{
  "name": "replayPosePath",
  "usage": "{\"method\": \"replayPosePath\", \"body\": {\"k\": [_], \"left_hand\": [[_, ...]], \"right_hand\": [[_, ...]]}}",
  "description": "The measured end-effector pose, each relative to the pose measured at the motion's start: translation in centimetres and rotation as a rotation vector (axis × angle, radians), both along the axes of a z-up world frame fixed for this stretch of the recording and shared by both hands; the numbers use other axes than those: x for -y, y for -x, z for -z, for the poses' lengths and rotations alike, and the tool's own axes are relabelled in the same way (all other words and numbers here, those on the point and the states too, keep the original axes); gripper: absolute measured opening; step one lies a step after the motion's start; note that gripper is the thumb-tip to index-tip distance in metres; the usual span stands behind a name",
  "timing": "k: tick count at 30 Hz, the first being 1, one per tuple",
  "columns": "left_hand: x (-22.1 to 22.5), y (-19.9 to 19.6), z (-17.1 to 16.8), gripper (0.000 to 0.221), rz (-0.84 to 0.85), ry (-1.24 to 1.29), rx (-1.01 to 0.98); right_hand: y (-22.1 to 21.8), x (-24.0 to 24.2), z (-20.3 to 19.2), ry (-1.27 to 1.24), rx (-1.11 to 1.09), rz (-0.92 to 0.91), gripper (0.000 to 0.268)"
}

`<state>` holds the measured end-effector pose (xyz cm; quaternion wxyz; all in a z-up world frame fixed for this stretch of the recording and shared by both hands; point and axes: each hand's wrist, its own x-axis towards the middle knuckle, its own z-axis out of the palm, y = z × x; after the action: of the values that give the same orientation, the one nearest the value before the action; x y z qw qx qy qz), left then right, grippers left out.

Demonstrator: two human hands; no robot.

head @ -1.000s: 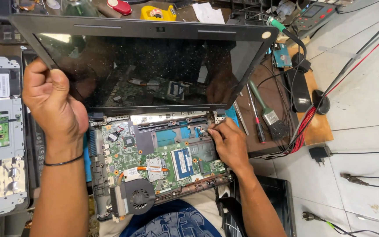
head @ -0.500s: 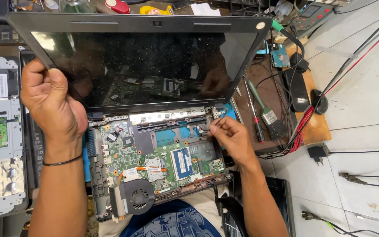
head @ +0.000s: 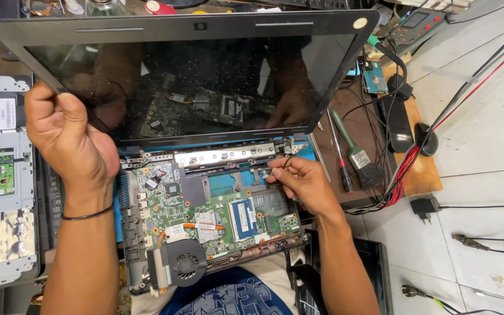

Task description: Disassembling a laptop by removing screws, disconnecting internal cables, and separating the motherboard and screen panel from the chassis.

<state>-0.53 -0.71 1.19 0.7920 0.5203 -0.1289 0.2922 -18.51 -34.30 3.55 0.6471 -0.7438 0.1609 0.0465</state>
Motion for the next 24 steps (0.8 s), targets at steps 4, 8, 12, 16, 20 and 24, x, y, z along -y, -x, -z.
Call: {"method": "replayPosePath", "body": {"k": [4,8,12,16,20,24], "left_hand": [[-0.3,-0.1,-0.2,0.025,0.017,0.01,0.014],[-0.4,0.1,-0.1,0.027,-0.014,-0.031,0.023],[-0.2,0.0,-0.1,0.025,-0.005,-0.014,0.015],[-0.3,-0.2,0.6,0.024,-0.007,0.015,-0.014],[-0.2,-0.5,1.1,0.023,-0.013,0.019,-0.021],[-0.3,-0.3,1.0,0.025,-0.002,0.009,-0.01]], "right_hand": [[-0.2,0.0,1.1,-0.173,0.057,0.01,0.026],[-0.2,-0.8,0.0,0.106,0.054,0.049,0.016],[-0.1,-1.4,-0.7,0.557,-0.033,-0.028,0.033],[-0.5,-1.7,-0.8,0.513,0.011,-0.059,0.018],[-0.4,-1.8,-1.4,0.605,-0.077,-0.133,0.018],[-0.4,-2.5,-1.6,0.599,-0.026,-0.126,0.026]]}}
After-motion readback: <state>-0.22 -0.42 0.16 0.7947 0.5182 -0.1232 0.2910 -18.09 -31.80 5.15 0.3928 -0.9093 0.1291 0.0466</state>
